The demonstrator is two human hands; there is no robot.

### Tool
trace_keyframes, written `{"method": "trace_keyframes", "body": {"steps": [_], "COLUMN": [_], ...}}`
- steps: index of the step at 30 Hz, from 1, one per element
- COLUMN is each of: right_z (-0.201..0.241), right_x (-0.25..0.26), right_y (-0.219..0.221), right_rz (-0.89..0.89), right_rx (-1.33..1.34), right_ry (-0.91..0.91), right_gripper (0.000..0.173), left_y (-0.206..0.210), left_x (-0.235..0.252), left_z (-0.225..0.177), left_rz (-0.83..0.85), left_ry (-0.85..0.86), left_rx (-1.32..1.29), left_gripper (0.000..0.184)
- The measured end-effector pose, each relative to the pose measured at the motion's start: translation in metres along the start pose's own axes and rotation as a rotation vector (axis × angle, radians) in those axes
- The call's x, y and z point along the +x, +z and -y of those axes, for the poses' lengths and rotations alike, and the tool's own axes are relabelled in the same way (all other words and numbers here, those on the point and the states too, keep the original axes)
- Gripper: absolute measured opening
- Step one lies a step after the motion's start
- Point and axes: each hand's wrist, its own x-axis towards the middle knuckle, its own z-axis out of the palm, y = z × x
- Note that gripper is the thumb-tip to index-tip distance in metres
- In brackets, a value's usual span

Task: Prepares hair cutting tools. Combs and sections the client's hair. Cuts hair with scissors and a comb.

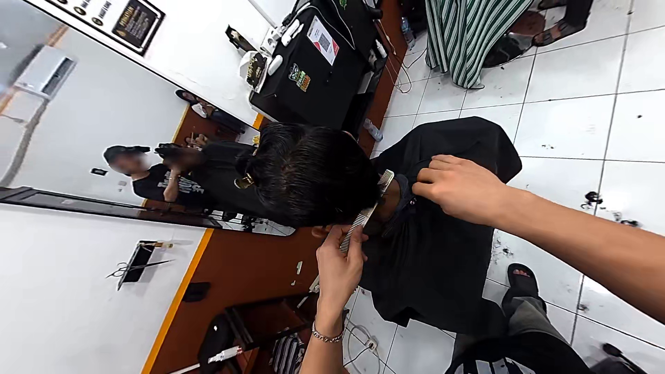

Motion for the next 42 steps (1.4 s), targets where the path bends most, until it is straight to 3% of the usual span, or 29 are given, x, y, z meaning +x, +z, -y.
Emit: {"method": "trace_keyframes", "body": {"steps": [6,13,17,20,27,31,36,42], "right_z": [-0.014,-0.017,-0.011,-0.016,-0.012,-0.001,-0.023,-0.052], "right_x": [0.04,0.053,0.038,0.039,0.053,0.041,0.024,0.033], "right_y": [0.011,-0.002,0.0,0.009,-0.003,-0.006,-0.006,-0.013], "right_rz": [-0.014,-0.204,-0.144,-0.054,-0.158,-0.202,-0.064,-0.219], "right_rx": [-0.129,0.012,-0.049,-0.126,-0.084,-0.113,-0.155,-0.218], "right_ry": [-0.051,-0.016,-0.123,-0.094,-0.028,-0.133,-0.131,-0.128], "right_gripper": [0.014,0.019,0.016,0.013,0.016,0.017,0.015,0.023], "left_y": [-0.012,-0.011,-0.006,-0.007,-0.005,-0.004,-0.014,-0.024], "left_x": [-0.005,-0.007,-0.002,-0.003,-0.01,-0.004,-0.003,-0.004], "left_z": [-0.012,0.006,0.003,-0.006,0.01,0.006,-0.011,-0.023], "left_rz": [-0.121,0.094,-0.068,-0.171,0.063,-0.075,-0.168,-0.175], "left_ry": [0.127,0.086,0.131,0.172,0.087,0.094,0.128,0.177], "left_rx": [0.022,0.18,0.181,0.059,0.097,0.06,0.024,0.037], "left_gripper": [0.02,0.025,0.026,0.023,0.025,0.024,0.021,0.021]}}
